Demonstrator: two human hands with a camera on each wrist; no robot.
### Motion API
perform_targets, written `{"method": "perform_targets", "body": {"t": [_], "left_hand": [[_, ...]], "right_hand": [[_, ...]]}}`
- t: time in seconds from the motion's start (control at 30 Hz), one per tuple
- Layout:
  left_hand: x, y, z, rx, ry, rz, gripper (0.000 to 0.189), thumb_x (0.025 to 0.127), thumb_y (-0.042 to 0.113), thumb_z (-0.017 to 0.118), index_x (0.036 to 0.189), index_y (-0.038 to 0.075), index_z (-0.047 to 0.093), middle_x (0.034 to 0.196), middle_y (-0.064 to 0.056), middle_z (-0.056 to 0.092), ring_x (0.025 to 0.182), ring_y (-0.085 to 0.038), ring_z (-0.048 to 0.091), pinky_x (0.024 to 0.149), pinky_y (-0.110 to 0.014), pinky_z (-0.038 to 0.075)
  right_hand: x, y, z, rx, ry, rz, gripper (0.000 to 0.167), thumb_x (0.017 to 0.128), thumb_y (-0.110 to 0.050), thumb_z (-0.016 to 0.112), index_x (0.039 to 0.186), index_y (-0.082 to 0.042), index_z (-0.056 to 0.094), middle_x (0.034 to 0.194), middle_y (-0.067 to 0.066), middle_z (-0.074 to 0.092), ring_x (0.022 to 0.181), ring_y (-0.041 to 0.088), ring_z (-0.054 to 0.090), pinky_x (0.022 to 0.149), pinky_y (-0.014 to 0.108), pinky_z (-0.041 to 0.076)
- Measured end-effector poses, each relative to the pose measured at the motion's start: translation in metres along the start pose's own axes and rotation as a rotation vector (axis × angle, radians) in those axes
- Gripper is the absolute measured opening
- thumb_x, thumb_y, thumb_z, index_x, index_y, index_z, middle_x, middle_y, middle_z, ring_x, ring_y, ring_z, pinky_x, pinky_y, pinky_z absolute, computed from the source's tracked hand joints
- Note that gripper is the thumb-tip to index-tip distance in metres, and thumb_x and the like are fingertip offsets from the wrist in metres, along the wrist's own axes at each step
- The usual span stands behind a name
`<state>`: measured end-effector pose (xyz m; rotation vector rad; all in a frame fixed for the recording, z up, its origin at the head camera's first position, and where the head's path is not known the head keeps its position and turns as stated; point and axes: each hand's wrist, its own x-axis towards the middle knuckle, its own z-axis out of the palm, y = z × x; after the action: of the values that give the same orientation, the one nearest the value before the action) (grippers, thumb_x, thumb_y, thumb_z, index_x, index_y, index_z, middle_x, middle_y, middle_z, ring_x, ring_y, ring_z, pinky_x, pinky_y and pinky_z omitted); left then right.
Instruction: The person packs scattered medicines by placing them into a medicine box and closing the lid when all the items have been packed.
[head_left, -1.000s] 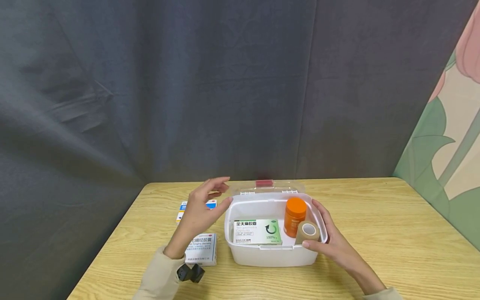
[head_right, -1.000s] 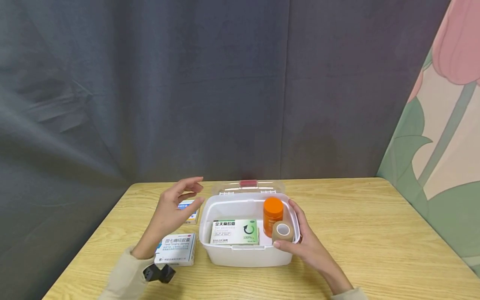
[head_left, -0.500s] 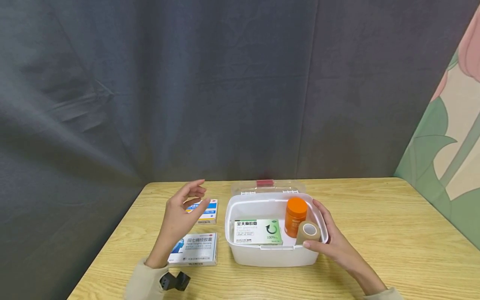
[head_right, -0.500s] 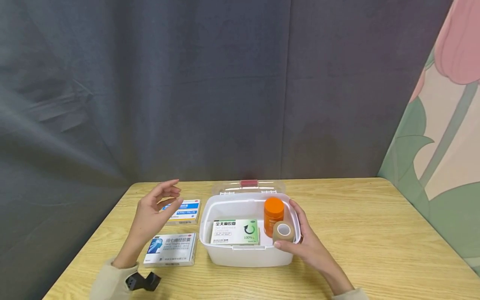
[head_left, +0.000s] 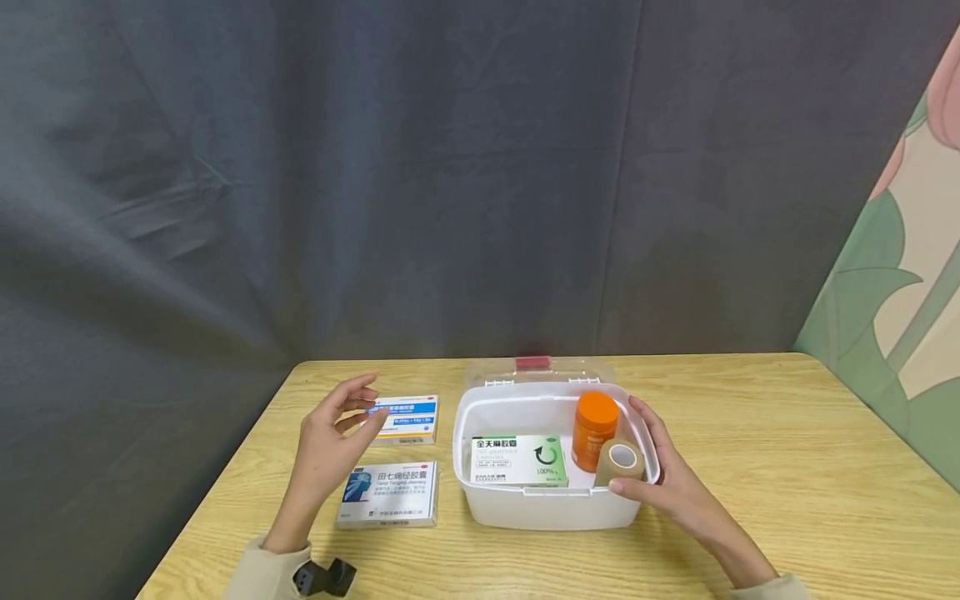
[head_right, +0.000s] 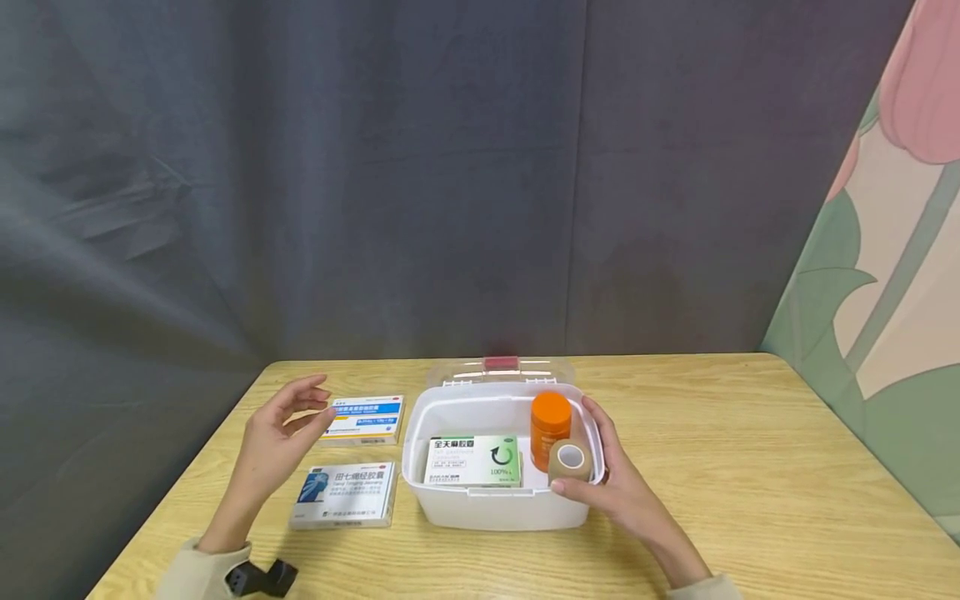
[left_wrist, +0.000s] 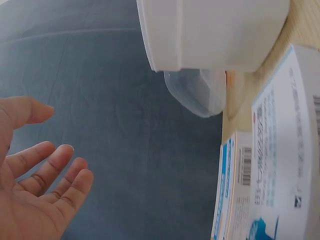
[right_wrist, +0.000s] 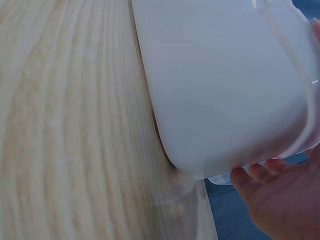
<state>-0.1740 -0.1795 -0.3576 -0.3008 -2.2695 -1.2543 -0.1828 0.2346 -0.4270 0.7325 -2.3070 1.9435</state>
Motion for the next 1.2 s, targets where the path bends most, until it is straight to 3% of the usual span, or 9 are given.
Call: {"method": "perform_targets", "body": {"t": [0.27, 0.5, 0.87, 1.03, 1.2], "left_hand": [[-0.007, -0.011, -0.010, 0.016, 0.013, -0.050, 0.042, 0.085, 0.003, 0.074, 0.124, 0.005, 0.062, 0.104, -0.006, 0.065, 0.094, -0.020, 0.061, 0.082, -0.024, 0.054], [-0.011, -0.019, -0.013, 0.036, -0.007, -0.079, 0.041, 0.084, 0.001, 0.073, 0.123, 0.003, 0.062, 0.104, -0.008, 0.065, 0.096, -0.028, 0.061, 0.082, -0.030, 0.055], [-0.015, -0.033, -0.018, 0.066, -0.039, -0.124, 0.041, 0.085, 0.005, 0.074, 0.125, 0.005, 0.062, 0.106, -0.010, 0.065, 0.097, -0.024, 0.061, 0.080, -0.023, 0.053], [-0.016, -0.039, -0.021, 0.062, -0.093, -0.145, 0.039, 0.087, 0.008, 0.073, 0.124, 0.004, 0.062, 0.106, -0.012, 0.064, 0.098, -0.027, 0.061, 0.081, -0.032, 0.054], [-0.013, -0.050, -0.024, 0.058, -0.245, -0.207, 0.045, 0.086, 0.015, 0.075, 0.126, 0.003, 0.060, 0.110, -0.014, 0.062, 0.099, -0.028, 0.061, 0.083, -0.039, 0.054]], "right_hand": [[0.000, 0.000, 0.001, 0.006, -0.008, 0.004, 0.101, 0.080, 0.003, 0.071, 0.156, -0.015, 0.006, 0.156, 0.025, 0.008, 0.135, 0.049, 0.014, 0.097, 0.076, 0.015], [0.000, 0.001, 0.001, 0.008, -0.008, 0.008, 0.101, 0.080, 0.003, 0.071, 0.156, -0.016, 0.006, 0.156, 0.024, 0.007, 0.136, 0.049, 0.013, 0.097, 0.078, 0.014], [0.001, 0.001, 0.001, 0.007, -0.010, 0.008, 0.101, 0.080, 0.003, 0.071, 0.156, -0.016, 0.007, 0.157, 0.022, 0.006, 0.137, 0.049, 0.010, 0.096, 0.079, 0.011], [0.001, 0.000, 0.000, 0.007, -0.015, 0.009, 0.101, 0.080, 0.003, 0.071, 0.156, -0.017, 0.007, 0.157, 0.021, 0.007, 0.137, 0.048, 0.010, 0.096, 0.079, 0.010], [0.000, 0.000, 0.000, 0.005, -0.008, 0.014, 0.101, 0.080, 0.003, 0.070, 0.156, -0.018, 0.007, 0.158, 0.021, 0.005, 0.137, 0.049, 0.008, 0.095, 0.080, 0.009]]}}
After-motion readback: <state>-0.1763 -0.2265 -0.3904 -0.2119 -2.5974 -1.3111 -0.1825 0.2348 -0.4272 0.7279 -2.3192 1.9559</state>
